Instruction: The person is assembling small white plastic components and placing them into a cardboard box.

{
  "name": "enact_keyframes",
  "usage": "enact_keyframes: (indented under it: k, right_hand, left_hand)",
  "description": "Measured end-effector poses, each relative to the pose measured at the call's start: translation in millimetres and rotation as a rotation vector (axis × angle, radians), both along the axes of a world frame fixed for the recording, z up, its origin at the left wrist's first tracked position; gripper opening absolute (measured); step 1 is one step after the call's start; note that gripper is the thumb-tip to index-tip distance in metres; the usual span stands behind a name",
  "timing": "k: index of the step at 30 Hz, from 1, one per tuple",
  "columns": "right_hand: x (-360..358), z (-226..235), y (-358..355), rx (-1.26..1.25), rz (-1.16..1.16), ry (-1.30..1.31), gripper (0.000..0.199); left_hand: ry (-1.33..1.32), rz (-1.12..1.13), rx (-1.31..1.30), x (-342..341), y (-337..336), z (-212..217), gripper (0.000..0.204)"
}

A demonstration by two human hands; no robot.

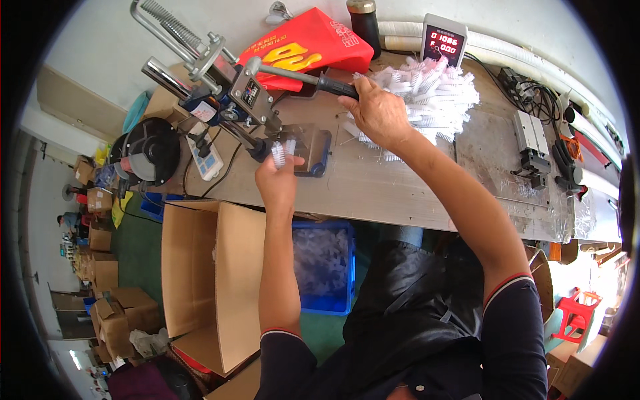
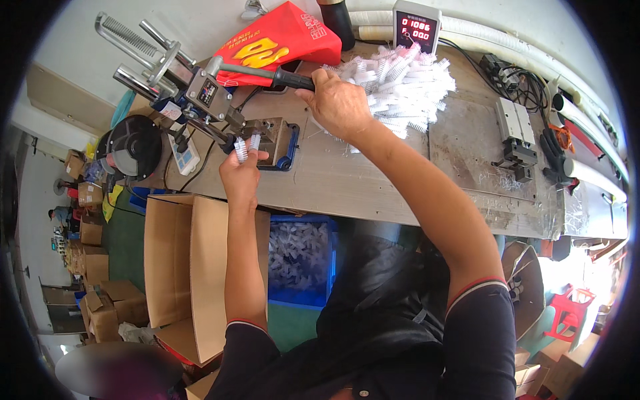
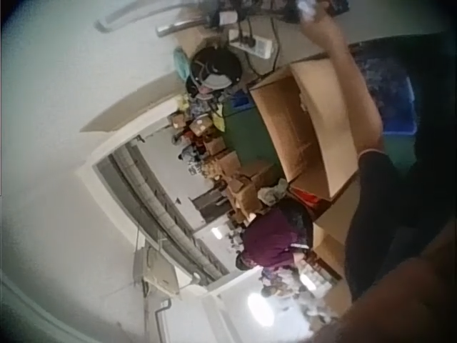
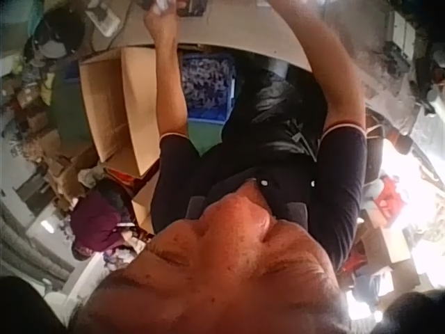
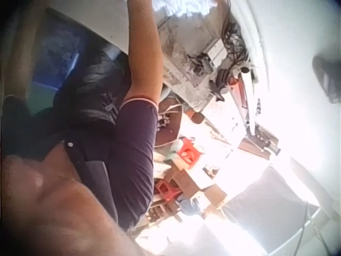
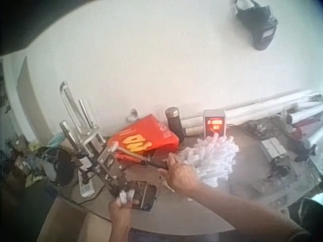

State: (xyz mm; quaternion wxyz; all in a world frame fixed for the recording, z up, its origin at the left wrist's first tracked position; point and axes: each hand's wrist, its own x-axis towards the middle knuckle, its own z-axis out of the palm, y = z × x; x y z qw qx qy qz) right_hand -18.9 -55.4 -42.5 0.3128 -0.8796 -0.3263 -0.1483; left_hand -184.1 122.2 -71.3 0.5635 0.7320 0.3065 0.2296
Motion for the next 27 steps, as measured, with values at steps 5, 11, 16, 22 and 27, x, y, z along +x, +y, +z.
enact_keyframes:
  k: [5, 11, 16, 22, 27]
  right_hand:
    - [0.6, -23.7, 13.1, 0.16, -0.006, -0.109, 0.041]
    - [4.2, -14.2, 9.0, 0.048, -0.002, 0.002, 0.041]
    - [2.4, 0.5, 8.5, 0.048, -0.038, 0.072, 0.04]
    - [1.8, 23.9, -0.1, -0.138, 0.017, 0.146, 0.041]
    - [22.4, 48.7, -27.0, -0.048, 0.021, -0.163, 0.037]
  left_hand:
    - [-0.064, -0.019, -0.038, -0.5, -0.1, -2.7, 0.022]
    - [-0.052, -0.055, -0.088, 1.8, 5.8, -3.3, 0.02]
    - [-0.057, -0.086, -0.043, 4.2, 7.4, -0.8, 0.014]
    - [-0.128, -0.059, 0.14, 1.8, 25.9, -33.2, 0.013]
    - [-0.029, -0.075, 0.389, -23.5, 24.4, -8.6, 0.017]
